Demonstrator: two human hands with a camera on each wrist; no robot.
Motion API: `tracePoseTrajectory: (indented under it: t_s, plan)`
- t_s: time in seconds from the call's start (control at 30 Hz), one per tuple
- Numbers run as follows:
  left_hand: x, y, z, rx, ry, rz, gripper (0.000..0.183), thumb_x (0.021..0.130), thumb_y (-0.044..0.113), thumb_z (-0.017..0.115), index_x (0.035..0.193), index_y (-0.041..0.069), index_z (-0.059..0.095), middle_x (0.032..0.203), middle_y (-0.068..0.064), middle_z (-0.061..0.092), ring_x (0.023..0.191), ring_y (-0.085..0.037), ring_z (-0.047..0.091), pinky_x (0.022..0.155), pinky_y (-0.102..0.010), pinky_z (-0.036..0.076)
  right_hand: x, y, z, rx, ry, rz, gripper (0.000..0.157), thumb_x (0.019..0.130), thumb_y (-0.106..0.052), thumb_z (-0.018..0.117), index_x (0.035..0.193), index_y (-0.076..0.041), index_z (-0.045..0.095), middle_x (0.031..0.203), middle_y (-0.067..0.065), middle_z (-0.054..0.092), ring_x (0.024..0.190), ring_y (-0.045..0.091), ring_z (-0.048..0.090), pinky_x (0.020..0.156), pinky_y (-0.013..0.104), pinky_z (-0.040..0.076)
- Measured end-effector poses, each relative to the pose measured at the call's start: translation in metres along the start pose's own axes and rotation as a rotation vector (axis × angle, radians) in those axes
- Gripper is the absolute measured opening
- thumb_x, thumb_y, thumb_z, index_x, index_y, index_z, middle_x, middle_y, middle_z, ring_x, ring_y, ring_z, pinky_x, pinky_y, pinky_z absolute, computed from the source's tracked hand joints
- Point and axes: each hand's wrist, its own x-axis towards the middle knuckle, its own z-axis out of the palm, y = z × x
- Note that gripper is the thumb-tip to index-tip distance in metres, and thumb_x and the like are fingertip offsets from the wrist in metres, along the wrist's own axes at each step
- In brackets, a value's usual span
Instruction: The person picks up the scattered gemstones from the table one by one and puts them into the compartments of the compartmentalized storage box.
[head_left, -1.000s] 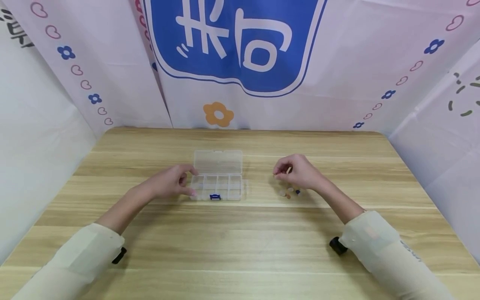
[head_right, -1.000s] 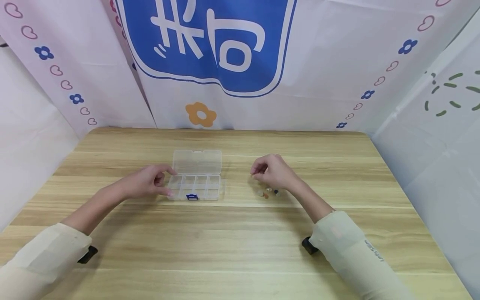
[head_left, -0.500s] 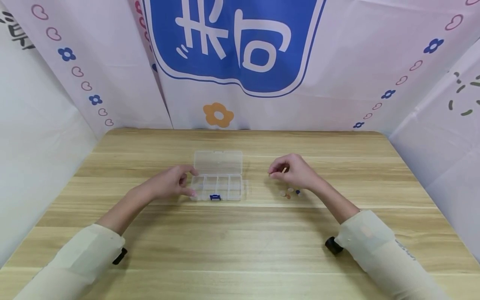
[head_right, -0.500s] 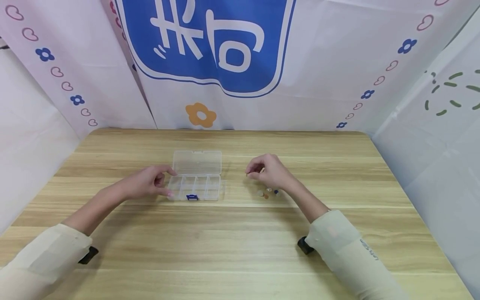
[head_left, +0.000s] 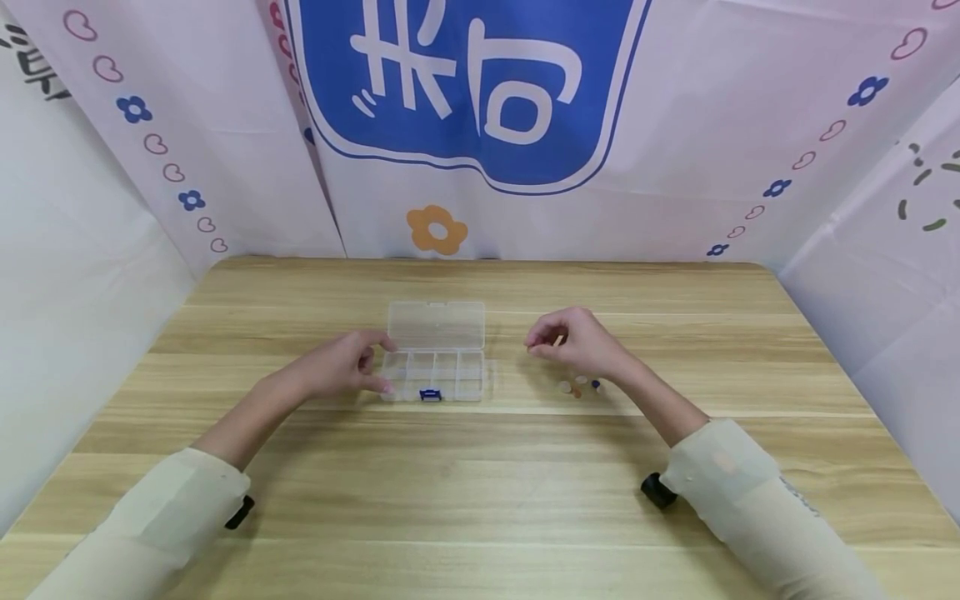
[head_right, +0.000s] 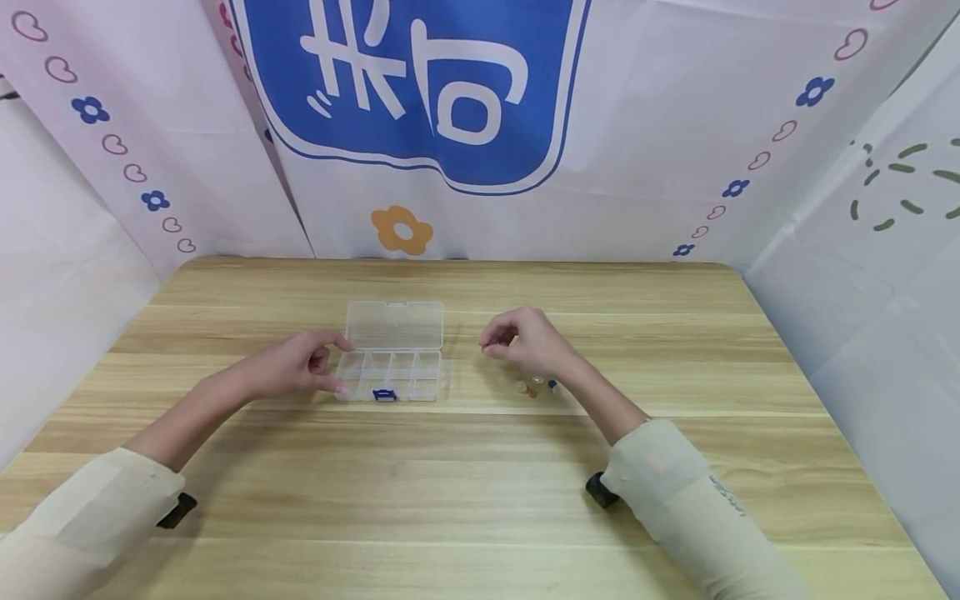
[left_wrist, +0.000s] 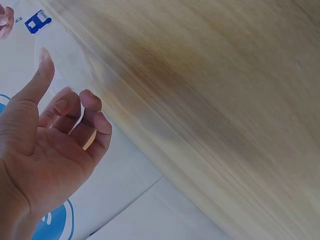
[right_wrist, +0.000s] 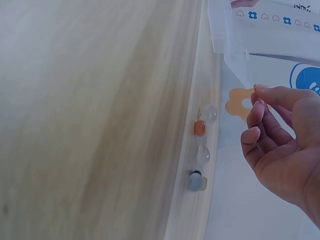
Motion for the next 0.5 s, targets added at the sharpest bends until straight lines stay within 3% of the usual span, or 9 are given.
tracePoseTrajectory:
  t_s: [0.5]
  plan:
    - [0.0015,-0.0034,0.0004,-0.009,0.008,0.030,0.060,0.088,0.017,0.084,0.131,-0.014,0.056,0.065,0.001,0.046,0.058,-0.012,0.039,0.055,-0.025,0.036,0.0075,-0.0040,0.0080,0.006,-0.022,-0.032,0.004,0.093,0.000,0.075,0.096,-0.002,0.076,0.086,0.003,0.072,0.078,0.017,0.065,0.068,0.026,0.053]
